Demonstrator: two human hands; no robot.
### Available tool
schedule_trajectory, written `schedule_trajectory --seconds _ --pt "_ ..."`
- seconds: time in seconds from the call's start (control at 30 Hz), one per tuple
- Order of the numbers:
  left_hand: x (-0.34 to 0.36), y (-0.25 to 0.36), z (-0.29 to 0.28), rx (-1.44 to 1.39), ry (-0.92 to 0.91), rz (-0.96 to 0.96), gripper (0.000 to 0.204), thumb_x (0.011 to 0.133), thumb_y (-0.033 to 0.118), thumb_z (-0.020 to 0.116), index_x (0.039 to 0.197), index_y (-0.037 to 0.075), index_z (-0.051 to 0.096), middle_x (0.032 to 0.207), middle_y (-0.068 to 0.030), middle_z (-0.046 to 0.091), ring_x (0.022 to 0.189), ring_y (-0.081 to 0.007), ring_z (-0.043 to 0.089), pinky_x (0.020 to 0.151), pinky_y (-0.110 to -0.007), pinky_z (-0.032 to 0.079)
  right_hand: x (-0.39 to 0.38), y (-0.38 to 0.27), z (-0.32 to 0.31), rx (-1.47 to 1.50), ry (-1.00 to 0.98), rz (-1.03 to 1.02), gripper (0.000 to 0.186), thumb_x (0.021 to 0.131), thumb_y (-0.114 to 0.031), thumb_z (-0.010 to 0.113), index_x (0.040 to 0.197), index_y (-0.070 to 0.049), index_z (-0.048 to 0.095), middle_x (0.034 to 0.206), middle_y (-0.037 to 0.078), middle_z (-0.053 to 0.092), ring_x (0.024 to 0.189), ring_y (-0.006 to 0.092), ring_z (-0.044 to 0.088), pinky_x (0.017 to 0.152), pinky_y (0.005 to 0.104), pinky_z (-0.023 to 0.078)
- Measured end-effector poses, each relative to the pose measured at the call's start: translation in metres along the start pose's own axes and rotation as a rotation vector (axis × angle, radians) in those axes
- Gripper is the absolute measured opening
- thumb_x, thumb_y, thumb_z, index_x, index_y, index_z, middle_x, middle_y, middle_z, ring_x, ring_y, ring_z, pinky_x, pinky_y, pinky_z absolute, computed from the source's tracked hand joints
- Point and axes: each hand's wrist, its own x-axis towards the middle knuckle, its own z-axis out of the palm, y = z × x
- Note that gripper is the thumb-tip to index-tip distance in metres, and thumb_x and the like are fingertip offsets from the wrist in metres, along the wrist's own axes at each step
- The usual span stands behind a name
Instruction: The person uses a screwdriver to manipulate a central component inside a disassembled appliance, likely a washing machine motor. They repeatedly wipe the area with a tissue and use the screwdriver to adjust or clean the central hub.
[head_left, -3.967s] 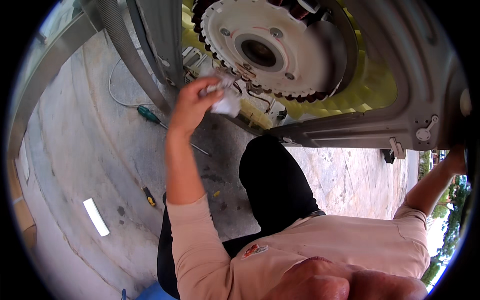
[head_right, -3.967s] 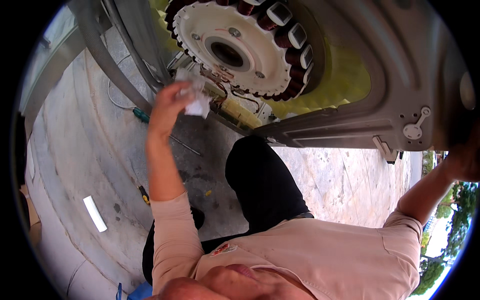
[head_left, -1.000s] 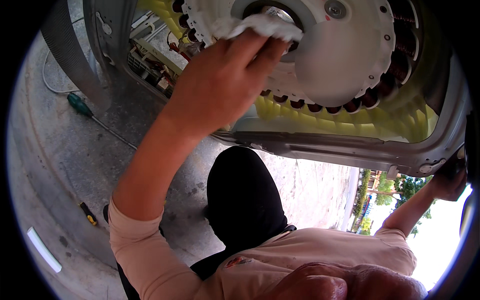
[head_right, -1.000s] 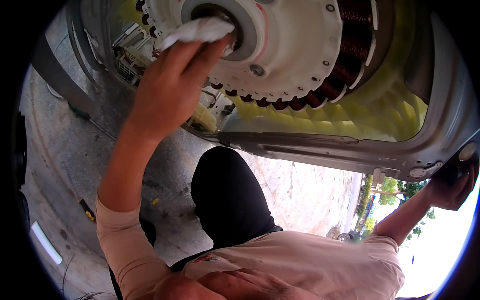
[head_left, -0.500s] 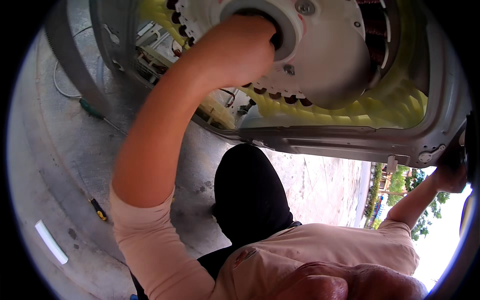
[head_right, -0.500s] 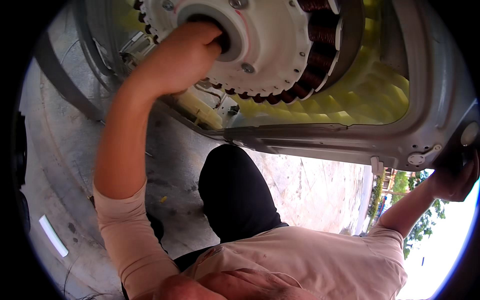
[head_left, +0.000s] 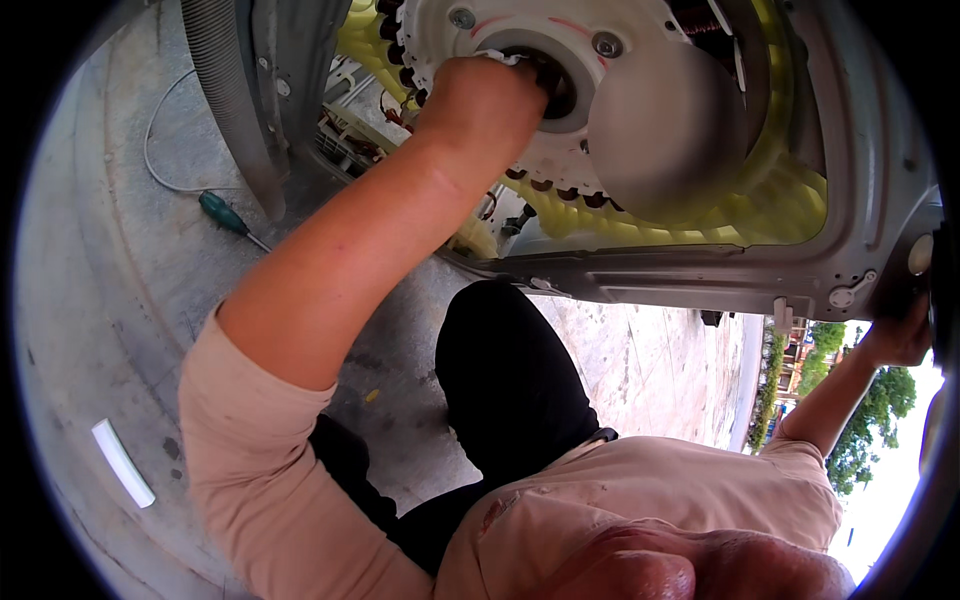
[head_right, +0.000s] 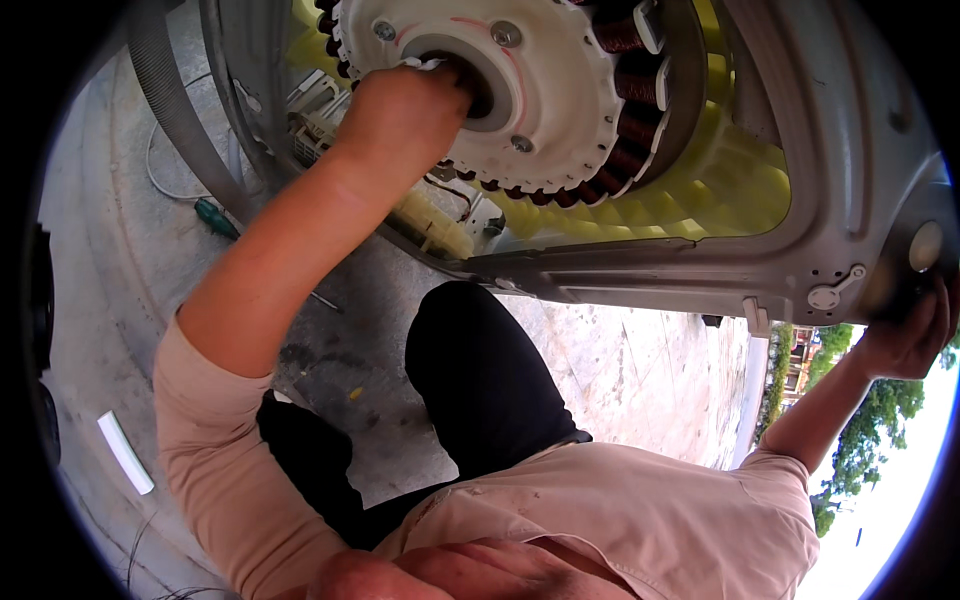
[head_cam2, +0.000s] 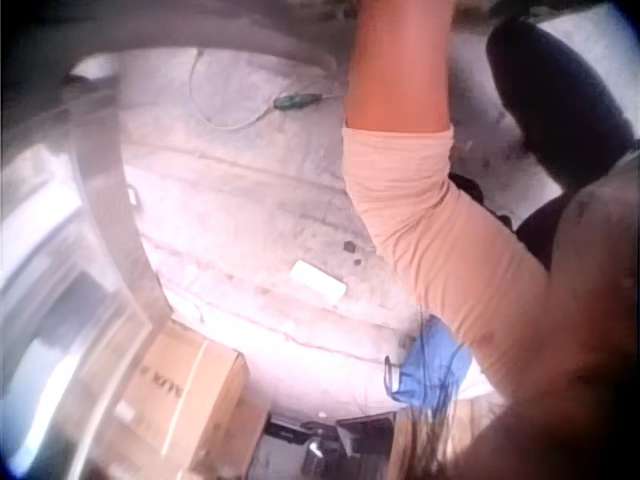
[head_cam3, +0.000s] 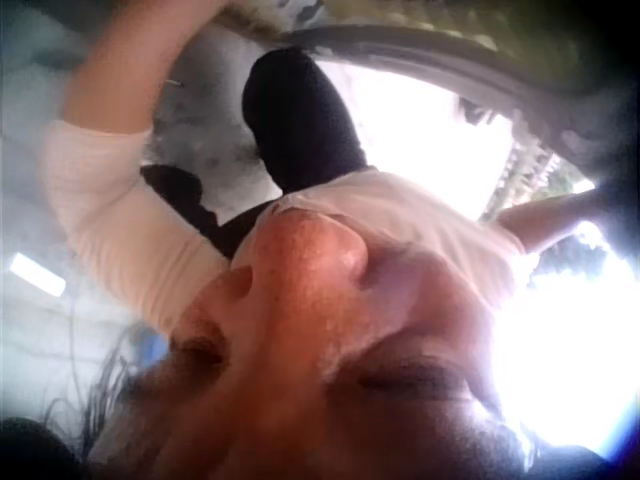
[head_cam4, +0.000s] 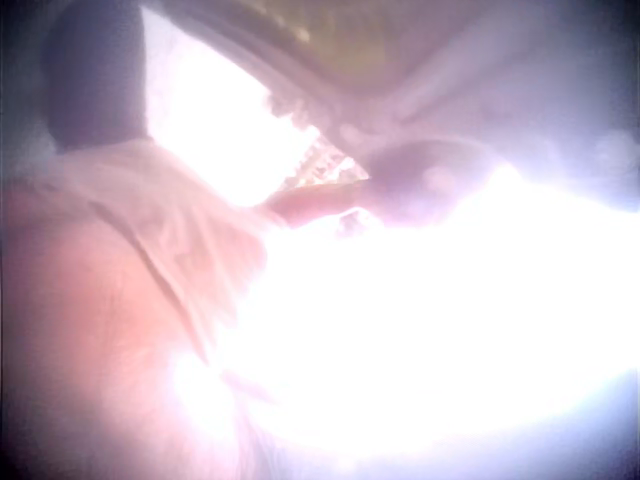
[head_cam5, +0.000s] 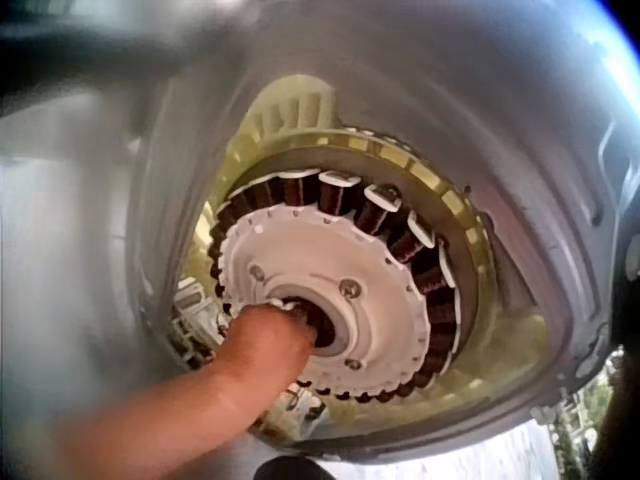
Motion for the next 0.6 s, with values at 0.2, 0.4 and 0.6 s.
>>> schedule_trajectory --seconds 0.2,0.4,0.6 --pt "-0.022 -0.025 -0.016 -1.154 -0.093 -0.228 0.034 0.076 -0.002 0.044 0.101 0.007 0.065 0.092 -0.0089 0.066 0.064 -0.0173 0.063 0.059 -0.031 0.052 -0.002 -0.011 0.006 0.062 0.001 0.028 0.039 0.070 -0.027 0.075 0.093 -0.001 0.057 0.092 0.015 0.059 0.080 0.0261 0.059 0.067 0.0340 0.048" --pt "-0.158 -0.063 -0.013 -1.000 -0.949 -0.622 0.033 0.079 0.001 0.043 0.103 0.007 0.064 0.088 -0.0149 0.065 0.068 -0.0187 0.064 0.065 -0.033 0.051 -0.004 -0.010 0.005 0.088 -0.016 0.025 0.040 0.071 -0.025 0.073 0.096 -0.001 0.055 0.096 0.016 0.058 0.083 0.0276 0.058 0.070 0.0352 0.047" --pt "-0.279 -0.083 0.014 -0.158 -1.204 -0.114 0.031 0.077 0.015 0.058 0.107 0.008 0.061 0.092 -0.0188 0.064 0.087 -0.0350 0.062 0.078 -0.044 0.049 -0.011 -0.023 0.021 0.150 -0.006 0.048 0.040 0.072 -0.024 0.072 0.100 0.000 0.054 0.099 0.017 0.057 0.087 0.0292 0.057 0.072 0.0364 0.047"
